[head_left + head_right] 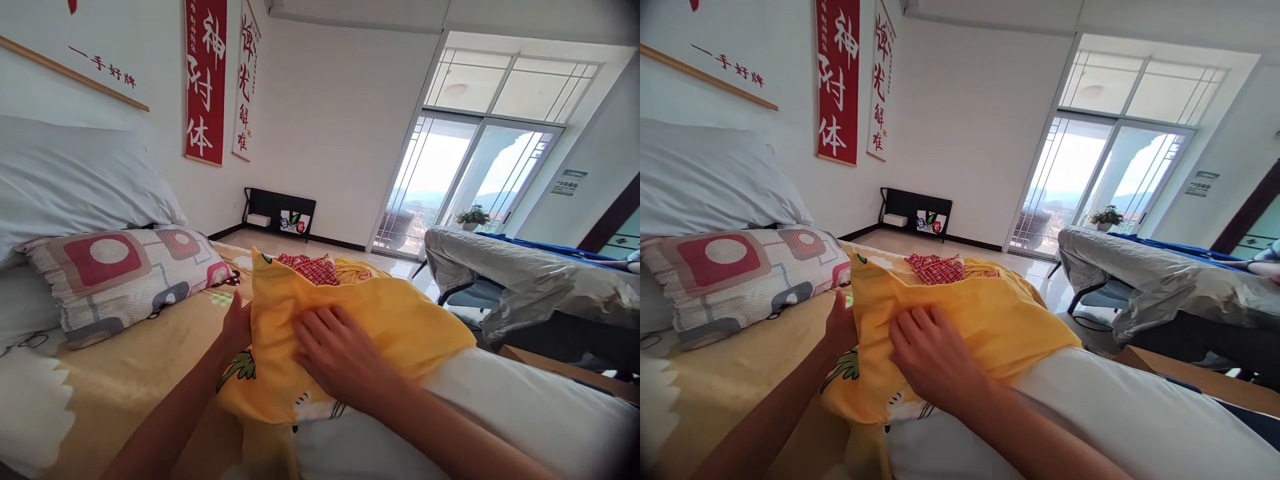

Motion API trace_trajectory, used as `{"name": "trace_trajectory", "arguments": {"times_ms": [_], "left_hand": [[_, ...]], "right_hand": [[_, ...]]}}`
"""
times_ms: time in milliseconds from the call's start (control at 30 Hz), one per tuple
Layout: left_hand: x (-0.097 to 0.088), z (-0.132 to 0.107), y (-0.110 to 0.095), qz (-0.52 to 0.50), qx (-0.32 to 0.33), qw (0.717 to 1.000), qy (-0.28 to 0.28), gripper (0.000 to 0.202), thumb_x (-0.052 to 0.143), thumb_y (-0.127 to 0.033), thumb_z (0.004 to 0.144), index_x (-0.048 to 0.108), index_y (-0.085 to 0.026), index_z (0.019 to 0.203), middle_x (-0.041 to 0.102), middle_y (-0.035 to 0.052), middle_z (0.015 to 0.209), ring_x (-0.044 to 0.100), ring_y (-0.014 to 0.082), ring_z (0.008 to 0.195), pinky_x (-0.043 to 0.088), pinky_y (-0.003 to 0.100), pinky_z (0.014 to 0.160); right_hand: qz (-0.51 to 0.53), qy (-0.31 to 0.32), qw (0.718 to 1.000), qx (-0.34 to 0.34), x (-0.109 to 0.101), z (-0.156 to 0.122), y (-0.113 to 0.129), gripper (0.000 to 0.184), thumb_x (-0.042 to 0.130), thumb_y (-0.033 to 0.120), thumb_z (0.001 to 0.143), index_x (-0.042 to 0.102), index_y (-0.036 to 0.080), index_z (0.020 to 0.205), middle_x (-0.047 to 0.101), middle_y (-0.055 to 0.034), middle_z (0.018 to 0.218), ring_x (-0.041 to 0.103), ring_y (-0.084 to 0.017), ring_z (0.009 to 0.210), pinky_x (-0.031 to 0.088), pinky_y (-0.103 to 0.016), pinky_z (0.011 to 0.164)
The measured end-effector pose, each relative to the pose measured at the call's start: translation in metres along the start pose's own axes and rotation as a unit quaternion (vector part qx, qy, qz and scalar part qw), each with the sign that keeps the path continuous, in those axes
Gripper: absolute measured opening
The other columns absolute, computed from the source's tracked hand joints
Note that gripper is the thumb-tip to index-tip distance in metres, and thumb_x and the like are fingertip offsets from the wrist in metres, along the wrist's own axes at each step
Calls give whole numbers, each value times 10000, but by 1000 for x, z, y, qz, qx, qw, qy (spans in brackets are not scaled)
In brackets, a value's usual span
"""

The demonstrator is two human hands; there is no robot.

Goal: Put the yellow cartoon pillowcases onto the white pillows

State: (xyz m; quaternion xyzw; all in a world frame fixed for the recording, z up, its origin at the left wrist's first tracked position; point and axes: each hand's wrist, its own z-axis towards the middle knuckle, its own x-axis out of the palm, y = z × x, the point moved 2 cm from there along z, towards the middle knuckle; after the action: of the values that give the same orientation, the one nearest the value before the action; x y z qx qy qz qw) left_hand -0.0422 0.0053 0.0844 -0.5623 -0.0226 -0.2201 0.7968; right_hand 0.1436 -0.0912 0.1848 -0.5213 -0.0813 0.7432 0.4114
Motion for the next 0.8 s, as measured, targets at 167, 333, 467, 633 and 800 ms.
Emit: {"name": "trace_trajectory", "arguments": {"times_ms": [167, 333, 467, 633, 800], "left_hand": [[-4, 7, -6, -25, -26, 999, 24, 490, 643, -668, 666, 653, -180, 719, 708, 105, 819, 646, 301, 913, 524, 384, 752], [-5, 3, -26, 9, -22, 995, 101, 441, 891, -369, 472, 612, -159, 742, 669, 95, 952, 614, 240, 903, 486, 287, 740], [-1, -5, -33, 68, 14, 993, 90, 470, 828, -480, 579, 589, -161, 826, 619, 41, 813, 559, 154, 744, 417, 215, 621], [3, -13, -30, 126, 82, 988, -20, 397, 732, -473, 661, 504, -158, 579, 526, 0, 610, 432, 110, 581, 344, 216, 529], [-1, -12, -27, 89, 78, 993, -22, 301, 724, -422, 666, 589, -158, 617, 586, 23, 653, 472, 131, 588, 388, 246, 557]], "right_hand": [[-11, -6, 1000, -11, 21, 3, 4, 45, 550, 130, 857, 582, 159, 846, 605, -59, 864, 506, -220, 810, 371, -359, 721], [-15, -75, 994, -77, 23, -1, 8, 177, 466, 105, 908, 599, 150, 799, 607, -53, 802, 508, -196, 756, 338, -340, 692], [-18, -102, 987, -119, 20, -9, 12, 284, 412, 116, 943, 587, 155, 722, 550, -24, 673, 466, -165, 644, 282, -339, 651], [-7, -92, 988, -127, 15, -11, 15, 294, 399, 119, 943, 574, 162, 711, 553, -30, 678, 457, -164, 647, 272, -342, 662], [18, -36, 992, -123, 12, -11, 18, 221, 399, 142, 944, 570, 174, 808, 564, -25, 731, 458, -170, 686, 280, -338, 672]]}}
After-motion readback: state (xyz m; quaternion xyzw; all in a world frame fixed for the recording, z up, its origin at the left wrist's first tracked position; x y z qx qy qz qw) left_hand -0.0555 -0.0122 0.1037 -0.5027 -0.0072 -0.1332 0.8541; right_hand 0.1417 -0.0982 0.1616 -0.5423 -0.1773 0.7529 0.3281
